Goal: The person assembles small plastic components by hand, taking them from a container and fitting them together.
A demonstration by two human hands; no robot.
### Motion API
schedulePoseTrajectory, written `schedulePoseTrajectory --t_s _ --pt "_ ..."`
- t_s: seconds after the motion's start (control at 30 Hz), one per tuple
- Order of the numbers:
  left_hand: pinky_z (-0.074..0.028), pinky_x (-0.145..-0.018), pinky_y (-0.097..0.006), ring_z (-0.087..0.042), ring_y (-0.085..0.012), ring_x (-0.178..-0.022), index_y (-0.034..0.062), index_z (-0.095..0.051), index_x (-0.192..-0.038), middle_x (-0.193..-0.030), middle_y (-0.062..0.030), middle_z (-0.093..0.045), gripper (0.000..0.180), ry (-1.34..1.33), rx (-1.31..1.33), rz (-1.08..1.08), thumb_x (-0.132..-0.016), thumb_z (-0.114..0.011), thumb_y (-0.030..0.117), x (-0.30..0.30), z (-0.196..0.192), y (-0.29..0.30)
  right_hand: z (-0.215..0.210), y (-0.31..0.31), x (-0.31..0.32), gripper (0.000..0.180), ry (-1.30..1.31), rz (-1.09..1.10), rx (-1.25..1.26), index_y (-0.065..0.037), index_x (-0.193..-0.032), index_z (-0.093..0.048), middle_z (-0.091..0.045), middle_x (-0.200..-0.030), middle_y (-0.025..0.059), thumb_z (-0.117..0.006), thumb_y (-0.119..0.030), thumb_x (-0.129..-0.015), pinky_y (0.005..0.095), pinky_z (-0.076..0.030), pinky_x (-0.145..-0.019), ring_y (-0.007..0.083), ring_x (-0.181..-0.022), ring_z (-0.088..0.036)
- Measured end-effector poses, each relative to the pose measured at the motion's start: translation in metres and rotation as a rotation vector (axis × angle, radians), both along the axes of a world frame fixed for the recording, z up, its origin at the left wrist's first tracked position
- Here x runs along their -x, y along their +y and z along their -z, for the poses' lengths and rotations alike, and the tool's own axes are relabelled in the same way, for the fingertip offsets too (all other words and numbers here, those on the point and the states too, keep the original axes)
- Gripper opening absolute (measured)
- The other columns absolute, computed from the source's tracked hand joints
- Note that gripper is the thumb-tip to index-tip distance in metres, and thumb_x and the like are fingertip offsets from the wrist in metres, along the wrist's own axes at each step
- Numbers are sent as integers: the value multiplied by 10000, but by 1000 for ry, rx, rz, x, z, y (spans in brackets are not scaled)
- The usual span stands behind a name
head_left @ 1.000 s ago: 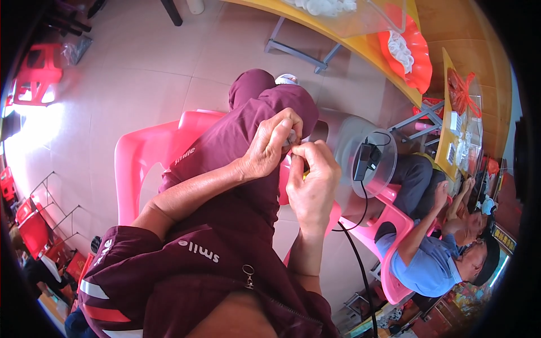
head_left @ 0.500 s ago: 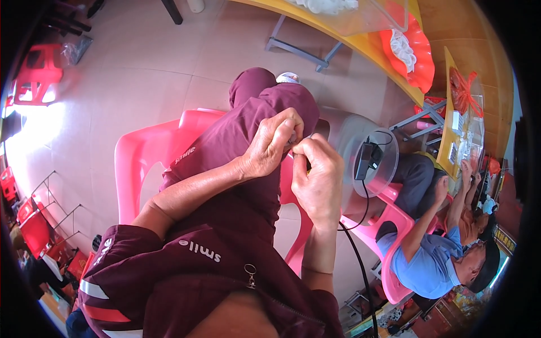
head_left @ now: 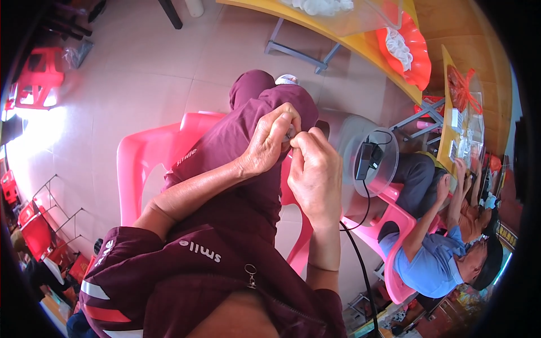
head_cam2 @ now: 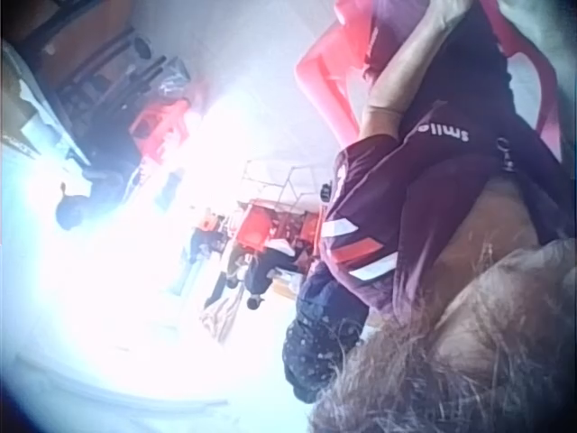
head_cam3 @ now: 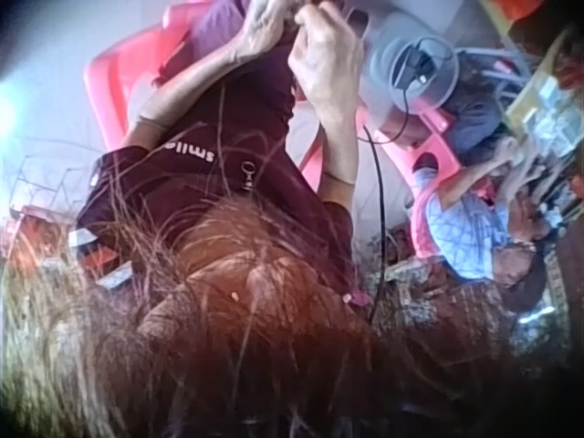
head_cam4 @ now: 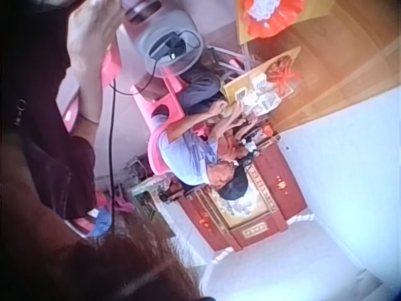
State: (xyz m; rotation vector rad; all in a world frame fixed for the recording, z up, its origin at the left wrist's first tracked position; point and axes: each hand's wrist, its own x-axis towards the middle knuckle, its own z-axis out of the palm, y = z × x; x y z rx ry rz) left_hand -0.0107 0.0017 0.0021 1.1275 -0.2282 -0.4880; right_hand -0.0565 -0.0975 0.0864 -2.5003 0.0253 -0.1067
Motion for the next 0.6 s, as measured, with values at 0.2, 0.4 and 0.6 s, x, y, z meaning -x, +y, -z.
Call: schedulePoseTrajectory --t_s 0.2,0.4,0.6 --pt "-401 -599 -246 -451 -90 -666 22 -491 -862 -746 -33 -486 354 -104 -46 -31 -1015 -309 285 4 -3 -5 -7 2 7 125 31 11 194 6 -836 -544 -512 -776 127 -575 69 -732 419 -470 -515 334 -617 -583" --pt "-398 -562 -239 -449 -89 -604 29 -489 -879 -722 -36 -489 365 -139 -71 -60 -1015 -315 320 4 1 -7 -16 8 8 128 71 36 321 6 -839 -566 -525 -785 123 -585 63 -726 402 -484 -502 319 -602 -596" --pt "-350 -494 -205 -418 -57 -558 46 -492 -876 -705 -14 -485 361 80 45 -10 -1007 -322 337 1 -5 -4 -9 2 10 164 -37 153 94 15 -848 -638 -558 -728 133 -606 120 -726 350 -424 -527 279 -590 -570"
